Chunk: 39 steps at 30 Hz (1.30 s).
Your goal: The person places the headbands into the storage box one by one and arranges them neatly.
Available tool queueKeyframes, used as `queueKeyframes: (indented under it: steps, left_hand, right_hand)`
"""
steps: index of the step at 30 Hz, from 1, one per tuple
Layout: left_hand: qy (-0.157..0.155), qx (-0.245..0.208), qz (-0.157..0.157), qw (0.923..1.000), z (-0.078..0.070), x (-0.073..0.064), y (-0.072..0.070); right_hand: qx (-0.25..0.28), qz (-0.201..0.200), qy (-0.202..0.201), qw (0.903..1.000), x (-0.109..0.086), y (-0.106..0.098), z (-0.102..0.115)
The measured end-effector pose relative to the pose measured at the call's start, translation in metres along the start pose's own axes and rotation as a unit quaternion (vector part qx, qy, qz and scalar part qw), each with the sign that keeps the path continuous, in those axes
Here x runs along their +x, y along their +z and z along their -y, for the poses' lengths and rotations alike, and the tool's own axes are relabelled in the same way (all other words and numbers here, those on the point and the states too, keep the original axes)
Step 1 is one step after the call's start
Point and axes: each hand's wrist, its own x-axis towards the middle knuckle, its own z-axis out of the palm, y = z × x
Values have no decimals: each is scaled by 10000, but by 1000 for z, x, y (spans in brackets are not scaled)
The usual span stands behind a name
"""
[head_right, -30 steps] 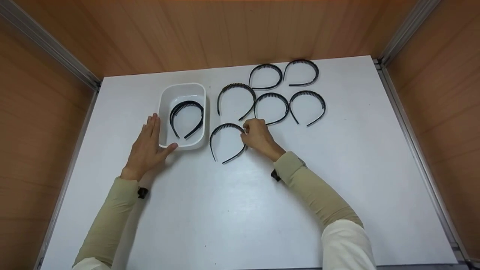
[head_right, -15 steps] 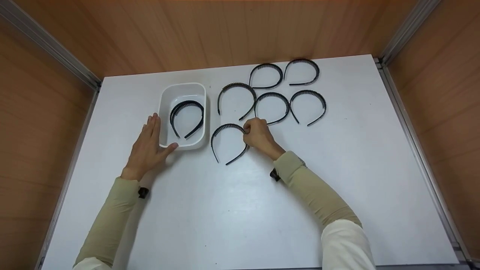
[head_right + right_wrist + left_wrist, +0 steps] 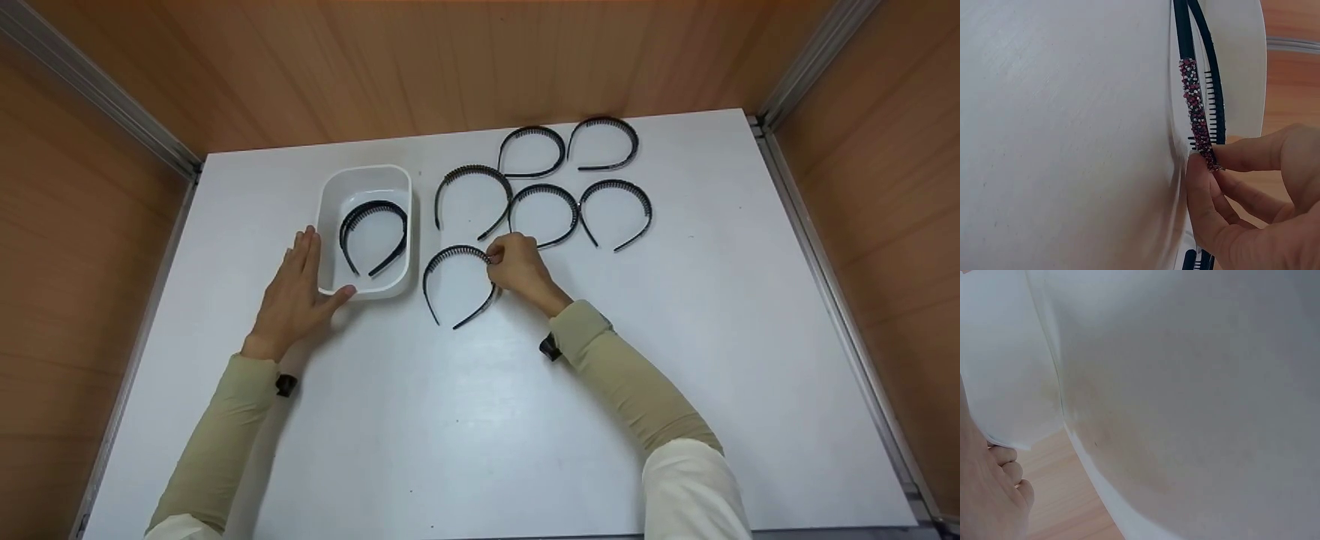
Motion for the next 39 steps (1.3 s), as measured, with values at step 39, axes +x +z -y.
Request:
queueKeyframes:
  steps: [39]
  left_hand:
    - [31, 89, 44, 9999, -1, 1, -1]
  right_hand:
    - [1202, 4, 468, 9916, 7, -33, 13]
